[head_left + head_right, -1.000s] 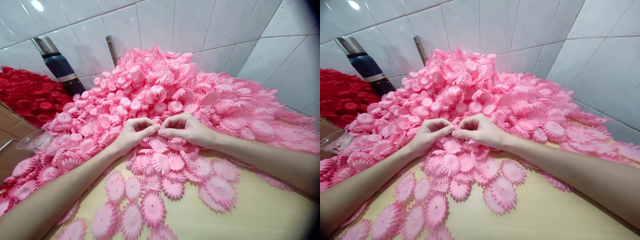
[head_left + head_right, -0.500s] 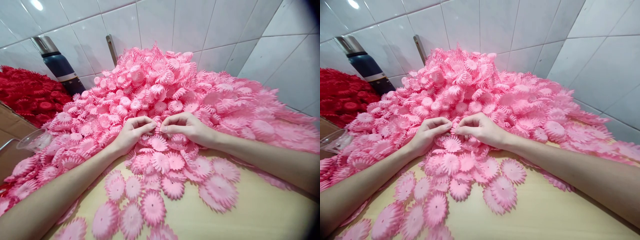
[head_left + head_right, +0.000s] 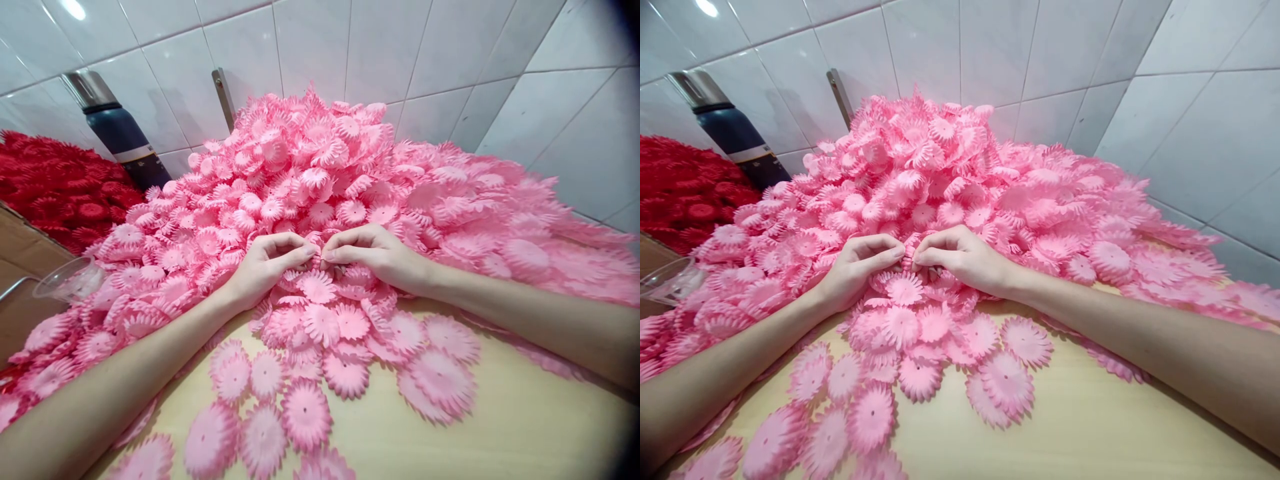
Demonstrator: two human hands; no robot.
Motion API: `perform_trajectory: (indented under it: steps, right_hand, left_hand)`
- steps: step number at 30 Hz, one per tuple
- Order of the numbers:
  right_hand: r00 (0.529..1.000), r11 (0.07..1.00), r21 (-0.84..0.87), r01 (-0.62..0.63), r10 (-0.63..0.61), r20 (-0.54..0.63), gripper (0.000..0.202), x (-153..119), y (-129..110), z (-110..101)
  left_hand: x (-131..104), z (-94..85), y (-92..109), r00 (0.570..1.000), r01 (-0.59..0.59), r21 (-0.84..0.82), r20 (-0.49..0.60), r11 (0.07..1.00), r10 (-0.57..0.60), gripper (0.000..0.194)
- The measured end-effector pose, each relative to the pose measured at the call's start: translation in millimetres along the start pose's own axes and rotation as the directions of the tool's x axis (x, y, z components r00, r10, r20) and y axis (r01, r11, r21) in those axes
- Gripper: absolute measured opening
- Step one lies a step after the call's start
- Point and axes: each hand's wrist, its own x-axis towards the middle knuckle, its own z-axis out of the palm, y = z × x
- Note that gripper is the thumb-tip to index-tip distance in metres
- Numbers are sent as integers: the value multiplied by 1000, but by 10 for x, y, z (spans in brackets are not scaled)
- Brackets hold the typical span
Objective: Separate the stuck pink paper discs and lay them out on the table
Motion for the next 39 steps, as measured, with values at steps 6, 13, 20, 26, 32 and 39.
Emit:
perform_trajectory:
  steps: [6, 13, 20, 26, 32, 39]
  right_hand:
    - [1000, 1000, -29, 9, -8, 13, 16, -9, 8, 10]
    - [1000, 1000, -6, 10, -10, -6, 19, -6, -2, 3]
    - [1000, 997, 77, -21, 20, 8, 27, -1, -10, 0]
    - [1000, 998, 66, -6, 6, 7, 22, -1, -7, 8]
    - [1000, 999, 45, 23, -24, 17, 23, -8, 0, 2]
    - [999, 999, 36, 24, -24, 22, 24, -2, 6, 2]
  left_hand:
    - [1, -3, -1, 1000, -9, 10, 2, 1000, 9, 19]
    - [-1, -10, -18, 998, -47, 11, 39, 999, 46, 18]
    - [-8, -4, -20, 995, -52, -27, 83, 998, 54, 15]
    - [-6, -9, -23, 997, -50, 3, 64, 999, 50, 16]
    - [-5, -10, -22, 996, -55, 9, 70, 998, 54, 17]
    - [-7, -6, -20, 997, -46, 18, 62, 999, 45, 19]
